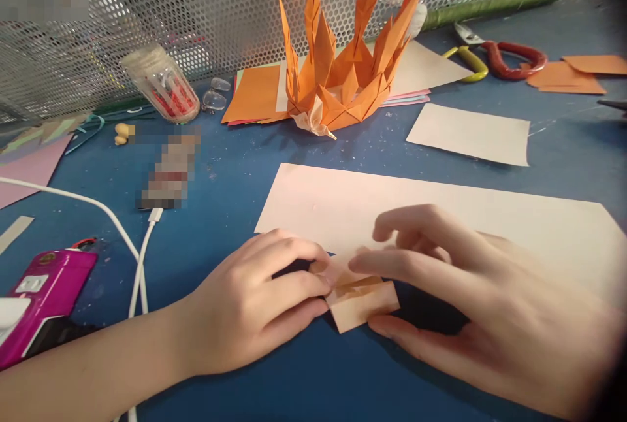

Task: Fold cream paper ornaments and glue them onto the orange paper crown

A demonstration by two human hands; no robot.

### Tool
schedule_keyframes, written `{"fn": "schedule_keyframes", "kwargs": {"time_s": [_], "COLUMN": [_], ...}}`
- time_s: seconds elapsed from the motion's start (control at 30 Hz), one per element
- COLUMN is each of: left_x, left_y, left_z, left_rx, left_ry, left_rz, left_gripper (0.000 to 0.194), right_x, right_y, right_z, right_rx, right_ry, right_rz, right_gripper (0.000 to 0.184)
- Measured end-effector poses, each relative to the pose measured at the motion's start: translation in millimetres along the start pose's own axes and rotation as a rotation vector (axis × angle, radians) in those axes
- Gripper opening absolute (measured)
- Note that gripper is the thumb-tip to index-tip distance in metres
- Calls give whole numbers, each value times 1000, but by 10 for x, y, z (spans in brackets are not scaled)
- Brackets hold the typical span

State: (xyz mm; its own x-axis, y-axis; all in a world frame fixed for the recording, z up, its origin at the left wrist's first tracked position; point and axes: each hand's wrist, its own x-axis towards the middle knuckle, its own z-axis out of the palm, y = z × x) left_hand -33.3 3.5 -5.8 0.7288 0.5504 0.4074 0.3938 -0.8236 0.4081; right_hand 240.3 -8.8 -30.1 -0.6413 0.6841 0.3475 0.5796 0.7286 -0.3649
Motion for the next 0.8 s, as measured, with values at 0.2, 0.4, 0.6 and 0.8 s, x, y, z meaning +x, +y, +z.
{"fn": "schedule_keyframes", "kwargs": {"time_s": [0.2, 0.4, 0.6, 0.8], "left_x": [55, 294, 583, 630], "left_y": [22, 182, 131, -41], "left_z": [-17, -59, -15, 124], "left_rx": [-80, -131, -509, -830], "left_ry": [-19, -96, -129, 60], "left_rz": [-99, -376, -606, -819], "left_gripper": [17, 19, 29, 18], "right_x": [188, 182, 230, 366], "right_y": [20, -12, -2, 38], "right_z": [-99, -86, -141, -270], "right_rx": [218, 405, 566, 708], "right_ry": [-104, -86, -69, -103], "right_rz": [16, 115, 214, 520], "right_gripper": [9, 9, 8, 24]}}
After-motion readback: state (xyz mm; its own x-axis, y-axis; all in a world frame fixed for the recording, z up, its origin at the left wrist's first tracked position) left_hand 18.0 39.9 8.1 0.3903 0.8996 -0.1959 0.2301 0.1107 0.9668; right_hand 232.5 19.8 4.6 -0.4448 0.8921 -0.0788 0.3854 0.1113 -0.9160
